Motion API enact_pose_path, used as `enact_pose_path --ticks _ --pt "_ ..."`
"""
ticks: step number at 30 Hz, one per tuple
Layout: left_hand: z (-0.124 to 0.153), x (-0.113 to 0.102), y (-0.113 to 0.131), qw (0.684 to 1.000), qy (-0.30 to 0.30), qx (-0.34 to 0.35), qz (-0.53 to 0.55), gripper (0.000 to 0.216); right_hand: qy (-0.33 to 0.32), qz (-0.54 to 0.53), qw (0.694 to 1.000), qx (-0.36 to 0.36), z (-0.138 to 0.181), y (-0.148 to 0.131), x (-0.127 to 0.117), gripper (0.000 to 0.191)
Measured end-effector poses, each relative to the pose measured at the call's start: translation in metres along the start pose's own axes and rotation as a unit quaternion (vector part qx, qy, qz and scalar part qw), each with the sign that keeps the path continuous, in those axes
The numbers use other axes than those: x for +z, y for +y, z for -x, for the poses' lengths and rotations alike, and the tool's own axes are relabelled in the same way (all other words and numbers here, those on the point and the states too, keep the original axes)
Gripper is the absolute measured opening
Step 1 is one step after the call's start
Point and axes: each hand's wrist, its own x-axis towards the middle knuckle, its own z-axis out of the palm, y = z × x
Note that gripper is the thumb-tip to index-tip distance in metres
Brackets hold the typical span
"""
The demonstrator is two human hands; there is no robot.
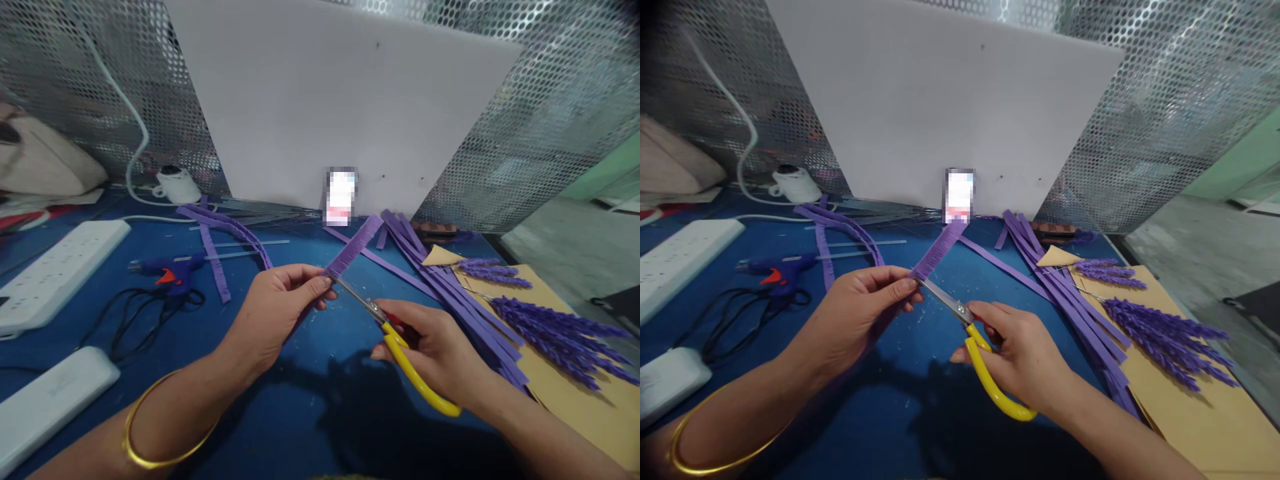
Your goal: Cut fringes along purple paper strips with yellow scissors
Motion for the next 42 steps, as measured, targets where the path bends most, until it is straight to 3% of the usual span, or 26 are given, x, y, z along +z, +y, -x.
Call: enact_pose_path --ticks 12,29,42 --pt "0.0007 -0.0001 -0.001 0.999 -0.014 0.035 -0.023 0.009 0.01 0.015 1.0 0.003 -0.0004 0.001 0.0014 0.039" --pt "0.0011 0.0007 -0.0019 0.999 -0.016 0.02 -0.019 0.01 -0.011 -0.02 1.0 -0.001 -0.0006 0.0029 0.0 0.03" --pt "0.0026 0.0022 0.0008 0.998 -0.021 0.037 -0.042 0.009 -0.01 -0.024 1.0 0.008 -0.0012 0.0018 0.001 0.035"
